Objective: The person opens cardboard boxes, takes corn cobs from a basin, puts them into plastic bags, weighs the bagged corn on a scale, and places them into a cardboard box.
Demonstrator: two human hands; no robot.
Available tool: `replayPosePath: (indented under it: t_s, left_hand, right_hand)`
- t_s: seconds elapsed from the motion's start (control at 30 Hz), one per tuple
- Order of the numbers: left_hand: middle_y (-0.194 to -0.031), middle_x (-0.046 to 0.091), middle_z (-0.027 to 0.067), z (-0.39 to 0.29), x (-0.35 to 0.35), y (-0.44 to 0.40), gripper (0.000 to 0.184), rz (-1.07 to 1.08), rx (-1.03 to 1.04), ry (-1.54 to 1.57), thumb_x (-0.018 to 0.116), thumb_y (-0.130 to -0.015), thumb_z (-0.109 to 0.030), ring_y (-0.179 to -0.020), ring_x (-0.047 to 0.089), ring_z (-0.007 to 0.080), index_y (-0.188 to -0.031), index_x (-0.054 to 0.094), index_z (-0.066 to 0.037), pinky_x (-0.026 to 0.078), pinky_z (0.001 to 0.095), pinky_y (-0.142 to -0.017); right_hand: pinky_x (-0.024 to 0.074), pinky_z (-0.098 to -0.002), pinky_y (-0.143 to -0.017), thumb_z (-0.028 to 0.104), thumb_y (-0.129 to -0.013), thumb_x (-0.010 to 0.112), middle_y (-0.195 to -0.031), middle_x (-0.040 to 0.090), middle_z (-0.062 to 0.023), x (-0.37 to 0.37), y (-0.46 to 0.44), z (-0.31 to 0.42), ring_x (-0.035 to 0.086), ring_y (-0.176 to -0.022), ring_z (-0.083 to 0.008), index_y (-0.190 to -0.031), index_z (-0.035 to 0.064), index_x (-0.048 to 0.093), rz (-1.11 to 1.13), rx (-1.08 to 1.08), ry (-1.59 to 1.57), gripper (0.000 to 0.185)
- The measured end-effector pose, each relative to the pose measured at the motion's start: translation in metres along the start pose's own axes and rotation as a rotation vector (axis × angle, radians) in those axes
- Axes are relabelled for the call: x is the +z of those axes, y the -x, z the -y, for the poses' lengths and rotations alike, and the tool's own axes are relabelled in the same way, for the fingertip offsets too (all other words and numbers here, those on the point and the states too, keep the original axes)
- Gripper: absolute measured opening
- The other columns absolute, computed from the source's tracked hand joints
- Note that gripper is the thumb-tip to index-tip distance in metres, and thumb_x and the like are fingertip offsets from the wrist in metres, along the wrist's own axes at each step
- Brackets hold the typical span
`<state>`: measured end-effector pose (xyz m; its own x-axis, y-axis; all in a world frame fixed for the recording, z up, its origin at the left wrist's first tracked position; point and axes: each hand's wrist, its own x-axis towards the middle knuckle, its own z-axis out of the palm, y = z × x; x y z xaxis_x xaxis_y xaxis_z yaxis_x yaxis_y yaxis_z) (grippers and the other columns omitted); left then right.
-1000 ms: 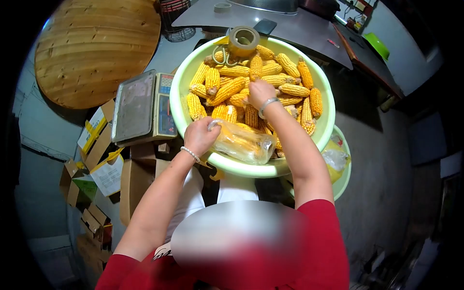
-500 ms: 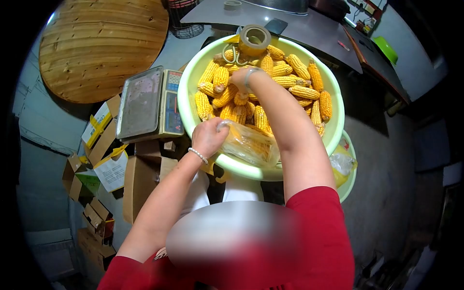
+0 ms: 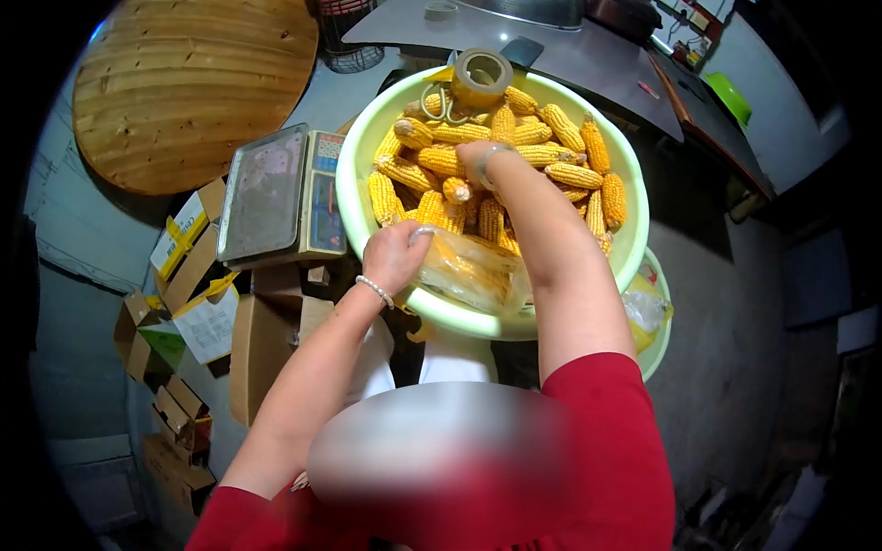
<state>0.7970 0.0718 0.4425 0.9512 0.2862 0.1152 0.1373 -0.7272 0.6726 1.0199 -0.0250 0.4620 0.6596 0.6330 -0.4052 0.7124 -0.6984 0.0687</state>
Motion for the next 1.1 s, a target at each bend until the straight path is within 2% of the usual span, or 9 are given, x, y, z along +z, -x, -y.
replayPosePath:
  t_s: [0.13, 0.27, 0.3, 0.37, 0.47, 0.57, 0.63, 0.77, 1.1]
  left_hand:
    - [-0.076, 0.063, 0.0189, -0.001, -0.001, -0.001, 0.024, 0.046, -0.025, -0.034, 0.054, -0.079, -0.027, -0.074, 0.061, 0.0358, -0.082, 0.064, -0.005, 0.048, 0.0443, -0.07]
    - [-0.077, 0.063, 0.0189, 0.003, 0.002, -0.002, 0.022, 0.04, -0.021, -0.027, 0.056, -0.079, -0.026, -0.075, 0.061, 0.0354, -0.083, 0.064, -0.005, 0.048, 0.0433, -0.07]
    - [-0.076, 0.063, 0.0193, 0.004, 0.003, -0.003, 0.022, 0.031, -0.022, -0.022, 0.057, -0.079, -0.026, -0.074, 0.061, 0.0353, -0.083, 0.064, -0.005, 0.047, 0.0431, -0.07]
    - [-0.076, 0.063, 0.0192, 0.003, 0.002, -0.003, 0.024, 0.033, -0.015, -0.043, 0.055, -0.081, -0.027, -0.074, 0.06, 0.0359, -0.081, 0.063, -0.005, 0.047, 0.0439, -0.068]
    - [-0.076, 0.063, 0.0195, 0.001, 0.0, -0.004, 0.029, 0.057, -0.009, -0.04, 0.051, -0.085, -0.03, -0.074, 0.06, 0.0373, -0.079, 0.063, -0.004, 0.047, 0.0454, -0.068]
    - [-0.076, 0.063, 0.0196, 0.001, 0.001, -0.005, 0.031, 0.057, -0.023, -0.034, 0.051, -0.085, -0.032, -0.074, 0.06, 0.0375, -0.079, 0.064, -0.004, 0.047, 0.0453, -0.068]
    - [-0.076, 0.063, 0.0197, 0.003, 0.002, -0.006, 0.03, 0.057, -0.027, -0.015, 0.051, -0.084, -0.031, -0.074, 0.06, 0.0374, -0.078, 0.064, -0.004, 0.047, 0.0446, -0.069]
    - [-0.076, 0.063, 0.0199, 0.003, -0.002, -0.004, 0.025, 0.053, 0.018, 0.017, 0.053, -0.081, -0.026, -0.074, 0.06, 0.037, -0.079, 0.065, -0.003, 0.048, 0.0443, -0.07]
    - [-0.085, 0.064, 0.0186, 0.021, 0.004, -0.011, 0.022, 0.074, -0.073, 0.204, 0.054, -0.082, -0.021, -0.08, 0.061, 0.0346, -0.091, 0.065, -0.005, 0.048, 0.0408, -0.075]
  right_hand:
    - [0.0459, -0.0395, -0.087, 0.007, -0.074, 0.047, -0.111, 0.057, -0.0246, 0.009, 0.019, 0.002, 0.056, -0.104, -0.0347, -0.108, -0.0045, 0.057, -0.183, 0.105, -0.24, 0.037]
    - [0.0438, -0.0349, -0.091, 0.004, -0.069, 0.062, -0.115, 0.057, -0.0206, 0.013, 0.044, -0.016, 0.056, -0.107, -0.0296, -0.114, -0.0044, 0.052, -0.558, 0.047, -0.742, 0.047]
    - [0.0458, -0.036, -0.091, 0.002, -0.065, 0.071, -0.112, 0.058, -0.0179, 0.003, 0.052, -0.027, 0.057, -0.104, -0.0269, -0.116, -0.0024, 0.048, -0.324, -0.031, -1.196, 0.056]
    - [0.0481, -0.0389, -0.09, 0.002, -0.067, 0.072, -0.105, 0.059, -0.0162, 0.005, 0.082, -0.017, 0.059, -0.1, -0.0259, -0.115, -0.0009, 0.047, -0.466, -0.265, -1.736, 0.054]
    - [0.0487, -0.0406, -0.09, 0.001, -0.065, 0.073, -0.103, 0.061, -0.0139, 0.004, 0.134, 0.019, 0.059, -0.1, -0.0258, -0.111, 0.0014, 0.047, -0.155, -0.78, -2.075, 0.054]
    - [0.0441, -0.0419, -0.092, -0.002, -0.059, 0.075, -0.102, 0.061, -0.0136, 0.035, 0.152, 0.04, 0.058, -0.101, -0.0261, -0.11, 0.0054, 0.049, 0.06, -0.846, -1.939, 0.058]
    - [0.0441, -0.0397, -0.091, -0.004, -0.056, 0.074, -0.104, 0.06, -0.0134, 0.057, 0.155, 0.045, 0.058, -0.1, -0.0253, -0.106, 0.0046, 0.052, 0.069, -0.657, -1.817, 0.055]
    - [0.0457, -0.0325, -0.086, -0.004, -0.06, 0.067, -0.102, 0.063, -0.014, 0.057, 0.154, 0.039, 0.061, -0.096, -0.0259, -0.113, 0.0006, 0.053, -0.144, -0.27, -0.967, 0.055]
    - [0.0477, -0.042, -0.072, 0.004, -0.064, 0.053, -0.083, 0.064, -0.0177, 0.064, 0.145, 0.03, 0.061, -0.079, -0.0337, -0.12, 0.0121, 0.053, -0.188, -0.095, -0.296, 0.057]
